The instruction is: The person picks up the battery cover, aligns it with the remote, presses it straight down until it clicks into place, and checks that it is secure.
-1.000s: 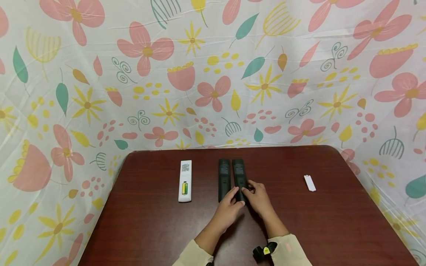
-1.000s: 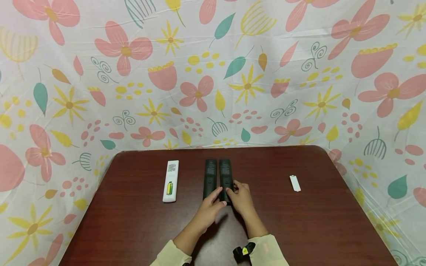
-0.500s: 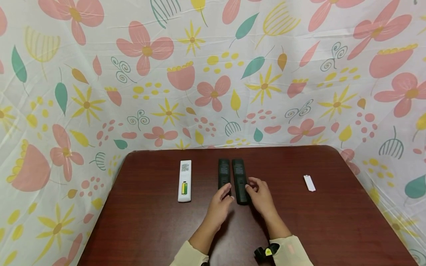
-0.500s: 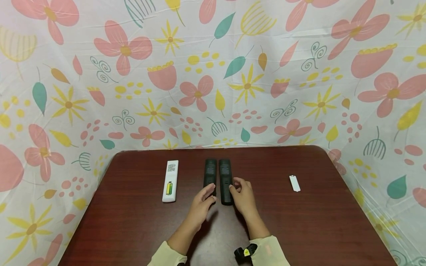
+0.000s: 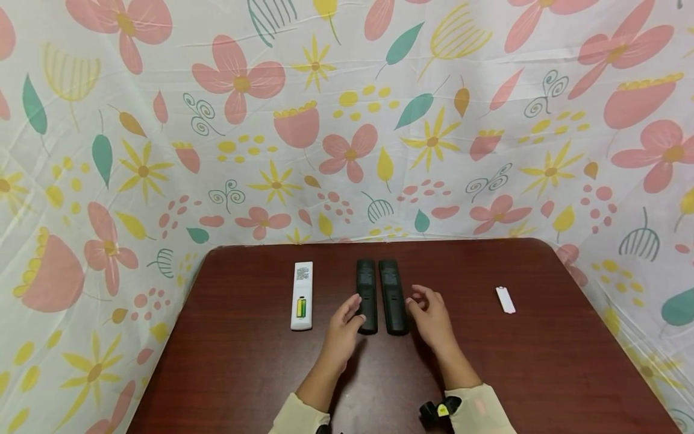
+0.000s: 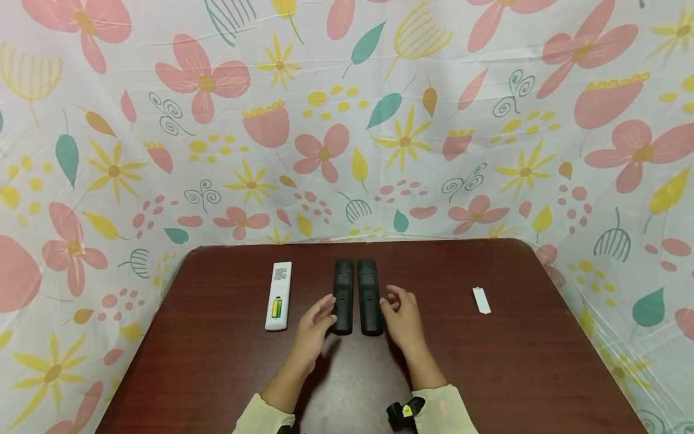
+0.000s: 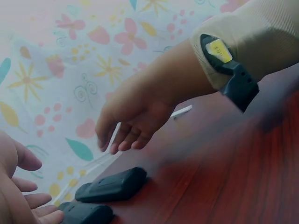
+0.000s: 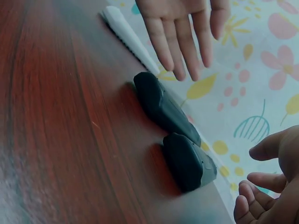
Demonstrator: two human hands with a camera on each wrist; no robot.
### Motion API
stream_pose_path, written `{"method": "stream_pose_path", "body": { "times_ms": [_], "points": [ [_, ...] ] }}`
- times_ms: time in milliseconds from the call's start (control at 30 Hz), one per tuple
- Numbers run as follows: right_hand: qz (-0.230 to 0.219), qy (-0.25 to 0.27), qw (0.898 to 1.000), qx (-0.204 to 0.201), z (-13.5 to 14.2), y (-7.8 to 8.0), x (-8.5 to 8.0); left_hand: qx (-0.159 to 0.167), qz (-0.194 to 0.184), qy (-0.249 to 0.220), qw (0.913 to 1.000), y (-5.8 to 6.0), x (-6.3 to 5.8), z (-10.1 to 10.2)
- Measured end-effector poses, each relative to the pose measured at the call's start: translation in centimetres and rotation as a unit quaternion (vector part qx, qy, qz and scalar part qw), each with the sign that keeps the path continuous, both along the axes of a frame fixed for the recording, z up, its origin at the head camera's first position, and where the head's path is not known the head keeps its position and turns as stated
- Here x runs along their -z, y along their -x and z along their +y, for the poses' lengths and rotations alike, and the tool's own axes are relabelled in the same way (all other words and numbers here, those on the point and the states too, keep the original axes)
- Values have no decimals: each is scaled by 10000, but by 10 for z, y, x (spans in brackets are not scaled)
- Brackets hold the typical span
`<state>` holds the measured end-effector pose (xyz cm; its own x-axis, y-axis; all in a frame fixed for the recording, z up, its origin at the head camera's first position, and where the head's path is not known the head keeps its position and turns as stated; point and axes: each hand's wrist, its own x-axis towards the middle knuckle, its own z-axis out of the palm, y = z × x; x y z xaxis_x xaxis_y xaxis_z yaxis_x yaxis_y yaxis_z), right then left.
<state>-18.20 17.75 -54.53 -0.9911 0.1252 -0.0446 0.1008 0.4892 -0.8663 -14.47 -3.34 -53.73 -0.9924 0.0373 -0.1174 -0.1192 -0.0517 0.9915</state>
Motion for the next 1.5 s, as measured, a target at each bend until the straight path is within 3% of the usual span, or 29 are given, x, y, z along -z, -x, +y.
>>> {"method": "stream_pose_path", "body": {
  "times_ms": [333,800,1500],
  "points": [
    [57,-148,9999,68,10,3,1,-345,109,-113,9993,7,0,-19],
    [-111,-421,9990,59,38,1,-3,-700,-14,202,9973,11,-2,-44],
    [287,-882,9940,580,78,5,-2,-1233,251,203,9918,19,-1,-72]
  ]
}}
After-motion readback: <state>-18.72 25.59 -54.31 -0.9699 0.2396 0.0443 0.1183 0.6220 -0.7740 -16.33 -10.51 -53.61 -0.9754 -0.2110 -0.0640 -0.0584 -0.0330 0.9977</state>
